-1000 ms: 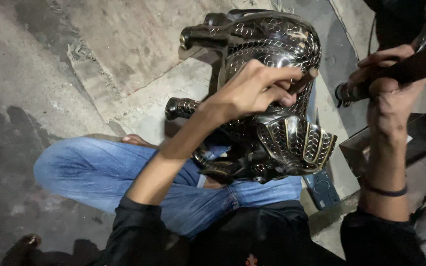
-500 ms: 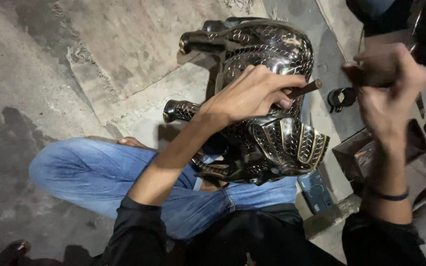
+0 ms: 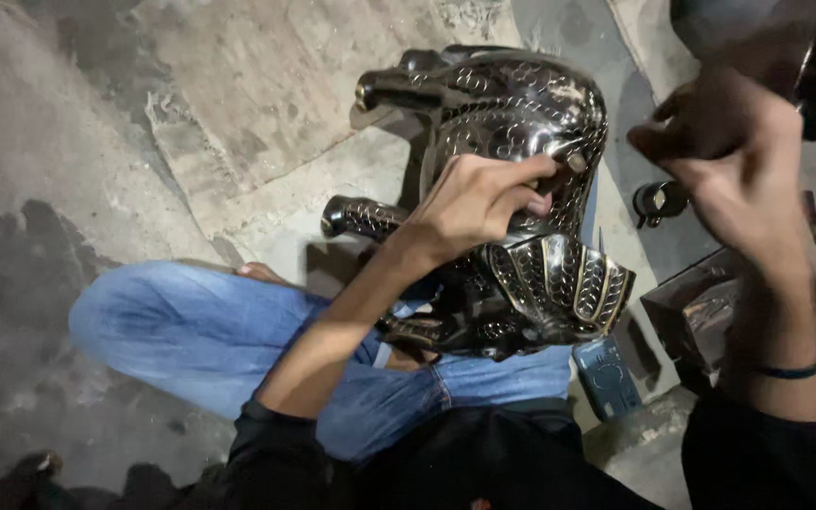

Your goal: The person sits cross-legged on the floor with a brass animal sculpture on their lap. They hold a chisel against the statue's surface and repeatedly strike it with a wooden mallet, repositioning the chisel to work different spots on the patterned body and legs.

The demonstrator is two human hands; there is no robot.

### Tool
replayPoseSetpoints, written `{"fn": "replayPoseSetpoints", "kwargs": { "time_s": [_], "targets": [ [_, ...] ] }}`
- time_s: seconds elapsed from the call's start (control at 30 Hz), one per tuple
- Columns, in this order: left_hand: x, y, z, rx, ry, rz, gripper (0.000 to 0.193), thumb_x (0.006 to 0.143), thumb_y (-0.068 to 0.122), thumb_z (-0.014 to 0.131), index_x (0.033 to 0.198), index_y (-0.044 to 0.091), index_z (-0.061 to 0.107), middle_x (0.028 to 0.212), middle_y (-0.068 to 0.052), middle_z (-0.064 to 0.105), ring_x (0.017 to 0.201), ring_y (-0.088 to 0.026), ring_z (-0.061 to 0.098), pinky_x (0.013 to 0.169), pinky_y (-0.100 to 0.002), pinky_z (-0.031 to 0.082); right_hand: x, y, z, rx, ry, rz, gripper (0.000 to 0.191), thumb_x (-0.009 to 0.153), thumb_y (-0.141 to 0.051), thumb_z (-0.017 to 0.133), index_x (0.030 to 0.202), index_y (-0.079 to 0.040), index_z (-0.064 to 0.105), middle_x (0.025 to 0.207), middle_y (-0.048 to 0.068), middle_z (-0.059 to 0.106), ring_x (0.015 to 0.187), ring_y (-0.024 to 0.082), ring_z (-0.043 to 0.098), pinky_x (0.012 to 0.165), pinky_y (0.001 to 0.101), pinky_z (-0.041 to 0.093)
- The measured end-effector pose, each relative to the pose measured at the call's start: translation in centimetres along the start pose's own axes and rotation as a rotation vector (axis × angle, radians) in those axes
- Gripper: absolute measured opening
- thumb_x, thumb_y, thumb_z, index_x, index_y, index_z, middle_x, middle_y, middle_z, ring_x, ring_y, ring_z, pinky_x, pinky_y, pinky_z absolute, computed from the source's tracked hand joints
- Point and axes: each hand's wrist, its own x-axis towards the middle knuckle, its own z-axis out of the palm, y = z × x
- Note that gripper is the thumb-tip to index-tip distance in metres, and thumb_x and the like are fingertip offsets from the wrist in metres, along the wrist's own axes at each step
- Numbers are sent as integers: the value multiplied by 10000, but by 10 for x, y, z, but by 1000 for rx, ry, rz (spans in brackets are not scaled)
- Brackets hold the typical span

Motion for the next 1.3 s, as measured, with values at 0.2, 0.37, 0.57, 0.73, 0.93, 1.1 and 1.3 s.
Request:
{"fn": "replayPoseSetpoints", "kwargs": {
  "time_s": [0.2, 0.37, 0.57, 0.73, 0.93, 1.1, 1.3],
  "targets": [
    [-19, 8, 11, 464, 201, 217, 70, 894, -11, 722, 941, -63, 726, 1167, -166, 718, 894, -242, 775, 774, -306, 647, 18, -28, -16, -426, -132, 54, 430, 857, 98, 564, 1208, -142, 627, 938, 31, 645, 828, 156, 664, 958, 367, 569],
    [-29, 19, 22, 335, 248, -12, 67, 919, -10, 685, 969, -26, 726, 1088, -96, 746, 901, -223, 781, 792, -304, 640, 36, -51, -7, -1136, -314, -240, 539, 647, 42, 747, 1165, -102, 700, 976, 89, 748, 847, 247, 746, 771, 450, 576],
    [-27, 10, 20, 146, 192, -97, 174, 945, -19, 650, 1113, -36, 689, 1070, -107, 753, 922, -219, 793, 803, -290, 654, 36, -65, 7, -1385, -427, -143, 520, 704, -58, 819, 1209, -146, 732, 913, 67, 765, 857, 221, 746, 947, 429, 537],
    [-23, 3, 14, 218, 113, 40, 172, 944, -6, 648, 1111, -23, 686, 1055, -150, 777, 916, -208, 797, 823, -295, 651, 25, -62, 6, -965, -295, -51, 470, 701, 28, 732, 1155, -80, 678, 944, 86, 747, 875, 221, 730, 867, 408, 547],
    [-8, -6, 9, 99, -43, 35, 248, 956, -4, 612, 1195, -24, 672, 1002, -167, 787, 842, -184, 805, 576, -251, 634, 0, -42, 4, -713, -100, -69, 481, 694, 28, 740, 1155, -37, 622, 1017, 111, 709, 917, 231, 708, 873, 372, 570],
    [6, -11, 4, 43, -271, -63, 345, 934, -96, 538, 1212, 41, 691, 854, -104, 795, 764, -144, 820, 450, -293, 519, -24, -32, 5, -336, 85, 75, 367, 839, 90, 729, 1166, -13, 598, 965, 123, 650, 907, 245, 668, 890, 366, 561],
    [16, -8, -2, 50, -330, -68, 374, 879, -47, 655, 1245, 30, 669, 830, -108, 795, 624, -183, 775, 477, -310, 570, -49, -29, 9, -408, 170, 223, 364, 815, 36, 702, 1168, -35, 648, 1014, 117, 693, 923, 254, 686, 817, 352, 547]
  ]
}}
